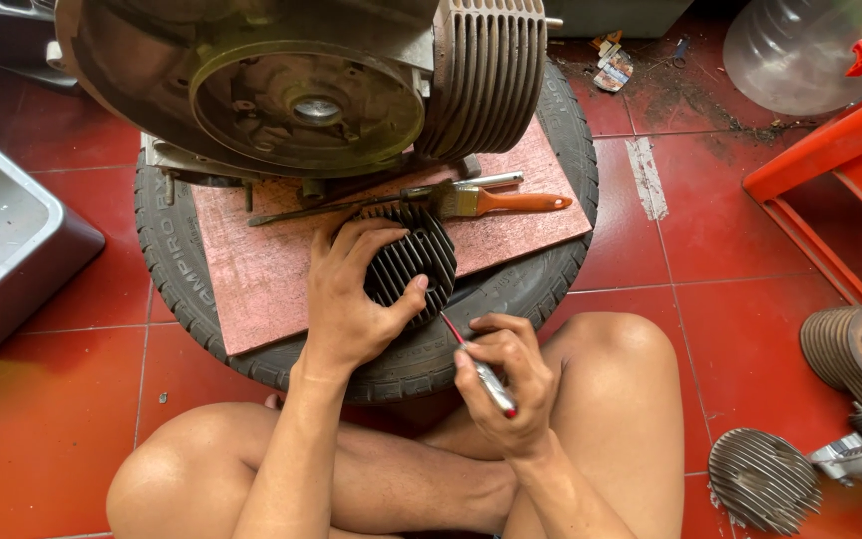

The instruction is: Marking the fins of a motorcycle cylinder head with a marker and cleaning it with a brush.

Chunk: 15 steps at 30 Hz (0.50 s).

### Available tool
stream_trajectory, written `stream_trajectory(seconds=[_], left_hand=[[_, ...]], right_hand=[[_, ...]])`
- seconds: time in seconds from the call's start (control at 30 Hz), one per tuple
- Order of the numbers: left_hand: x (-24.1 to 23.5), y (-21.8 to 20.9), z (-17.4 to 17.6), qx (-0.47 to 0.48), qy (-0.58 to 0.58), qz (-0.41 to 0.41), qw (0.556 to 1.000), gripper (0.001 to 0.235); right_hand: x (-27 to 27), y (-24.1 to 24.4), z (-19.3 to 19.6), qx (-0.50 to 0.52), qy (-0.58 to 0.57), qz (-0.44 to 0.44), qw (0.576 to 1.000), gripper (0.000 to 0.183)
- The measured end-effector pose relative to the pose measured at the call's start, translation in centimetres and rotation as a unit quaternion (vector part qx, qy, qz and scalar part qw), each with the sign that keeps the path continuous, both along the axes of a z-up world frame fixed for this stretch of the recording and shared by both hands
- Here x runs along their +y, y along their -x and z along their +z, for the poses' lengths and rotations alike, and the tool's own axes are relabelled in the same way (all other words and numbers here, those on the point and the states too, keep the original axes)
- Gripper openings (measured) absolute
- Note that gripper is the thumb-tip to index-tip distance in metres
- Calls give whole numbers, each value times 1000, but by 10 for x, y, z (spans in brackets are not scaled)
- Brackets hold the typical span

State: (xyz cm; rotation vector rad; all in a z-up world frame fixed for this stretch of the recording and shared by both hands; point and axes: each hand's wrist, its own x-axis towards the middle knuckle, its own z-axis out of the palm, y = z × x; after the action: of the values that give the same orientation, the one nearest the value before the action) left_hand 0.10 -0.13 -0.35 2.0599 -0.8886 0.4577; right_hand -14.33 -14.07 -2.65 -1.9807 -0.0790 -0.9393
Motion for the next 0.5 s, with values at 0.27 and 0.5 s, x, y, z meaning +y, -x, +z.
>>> stream_trajectory(seconds=[0.27,0.5], left_hand=[[4,-2,0,23,-20,-20,999,38],[3,-4,-2,24,-19,-10,999,37]], right_hand=[[4,-1,-2,-40,-7,20,999,11],[1,2,-9,-41,-9,-21,999,10]])
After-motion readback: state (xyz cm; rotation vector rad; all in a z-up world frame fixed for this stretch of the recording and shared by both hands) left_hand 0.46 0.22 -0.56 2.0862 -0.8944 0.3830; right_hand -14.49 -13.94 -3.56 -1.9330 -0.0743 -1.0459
